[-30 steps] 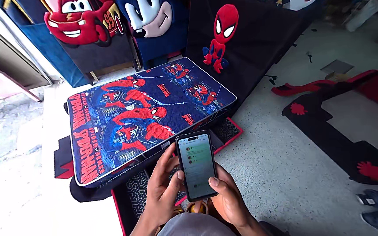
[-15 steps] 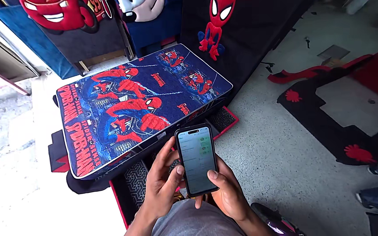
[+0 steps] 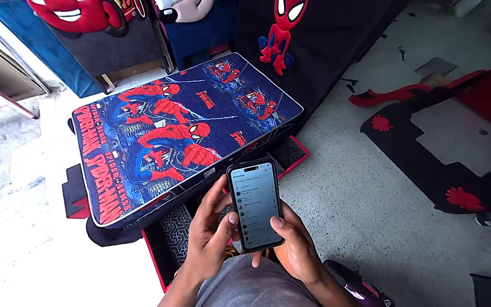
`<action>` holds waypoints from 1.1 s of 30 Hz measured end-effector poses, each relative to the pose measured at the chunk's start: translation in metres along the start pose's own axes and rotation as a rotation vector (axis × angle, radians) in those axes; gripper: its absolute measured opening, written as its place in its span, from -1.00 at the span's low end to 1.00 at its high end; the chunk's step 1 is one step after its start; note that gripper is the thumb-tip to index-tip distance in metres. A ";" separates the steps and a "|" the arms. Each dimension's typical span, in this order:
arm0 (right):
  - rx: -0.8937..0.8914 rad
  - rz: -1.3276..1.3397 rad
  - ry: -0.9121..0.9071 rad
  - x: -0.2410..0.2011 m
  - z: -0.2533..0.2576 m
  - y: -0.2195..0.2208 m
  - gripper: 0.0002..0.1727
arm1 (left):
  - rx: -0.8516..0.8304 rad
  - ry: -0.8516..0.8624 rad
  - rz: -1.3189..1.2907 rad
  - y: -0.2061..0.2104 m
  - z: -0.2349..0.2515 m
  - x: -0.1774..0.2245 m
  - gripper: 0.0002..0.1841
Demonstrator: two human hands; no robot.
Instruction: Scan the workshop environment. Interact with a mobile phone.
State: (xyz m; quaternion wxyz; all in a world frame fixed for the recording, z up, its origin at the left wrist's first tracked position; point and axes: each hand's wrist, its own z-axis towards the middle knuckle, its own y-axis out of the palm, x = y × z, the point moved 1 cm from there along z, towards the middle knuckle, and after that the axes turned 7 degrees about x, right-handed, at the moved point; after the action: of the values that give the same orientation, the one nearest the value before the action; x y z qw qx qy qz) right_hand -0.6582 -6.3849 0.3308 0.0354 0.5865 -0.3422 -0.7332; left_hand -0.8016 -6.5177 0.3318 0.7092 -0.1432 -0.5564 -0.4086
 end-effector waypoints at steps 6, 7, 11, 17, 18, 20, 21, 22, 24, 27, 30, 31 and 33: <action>0.024 -0.033 0.016 0.003 -0.003 0.004 -0.45 | 0.005 -0.001 -0.021 -0.003 -0.004 0.001 -0.36; 0.029 -0.037 0.020 0.004 -0.003 0.004 -0.45 | 0.005 0.004 -0.017 -0.004 -0.005 0.001 -0.37; 0.054 -0.053 0.026 0.006 -0.003 0.006 -0.43 | 0.002 0.009 -0.014 -0.006 -0.007 0.001 -0.36; 0.065 -0.068 0.037 0.010 -0.001 0.010 -0.46 | 0.014 0.017 -0.001 -0.012 -0.008 0.002 -0.36; 0.064 -0.069 0.038 0.010 0.000 0.011 -0.46 | 0.017 0.019 0.004 -0.013 -0.008 0.003 -0.36; 0.067 -0.072 0.042 0.012 0.001 0.013 -0.46 | 0.022 0.032 0.006 -0.015 -0.009 0.004 -0.36; 0.067 -0.077 0.045 0.013 0.001 0.014 -0.46 | 0.026 0.038 -0.002 -0.016 -0.009 0.004 -0.36; 0.067 -0.081 0.047 0.014 0.002 0.015 -0.46 | 0.035 0.046 -0.018 -0.017 -0.009 0.004 -0.36; 0.063 -0.097 0.050 0.016 0.003 0.018 -0.46 | 0.060 0.049 -0.066 -0.017 -0.010 0.004 -0.38; 0.057 -0.129 0.035 0.019 0.005 0.022 -0.47 | 0.094 0.060 -0.109 -0.019 -0.011 0.005 -0.38; 0.112 -0.192 0.024 0.020 0.009 0.028 -0.56 | 0.095 0.069 -0.099 -0.022 -0.011 0.006 -0.38; 0.133 -0.220 0.037 0.019 0.010 0.031 -0.58 | 0.095 0.067 -0.094 -0.023 -0.011 0.006 -0.37; 0.154 -0.276 0.074 0.015 0.011 0.037 -0.51 | 0.098 0.063 -0.085 -0.025 -0.012 0.006 -0.36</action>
State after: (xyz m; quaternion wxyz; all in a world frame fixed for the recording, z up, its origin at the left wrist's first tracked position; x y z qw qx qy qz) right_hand -0.6857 -6.4155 0.3390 -0.0983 0.6554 -0.3122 -0.6807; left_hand -0.8123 -6.5438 0.3267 0.7145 -0.0718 -0.5587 -0.4150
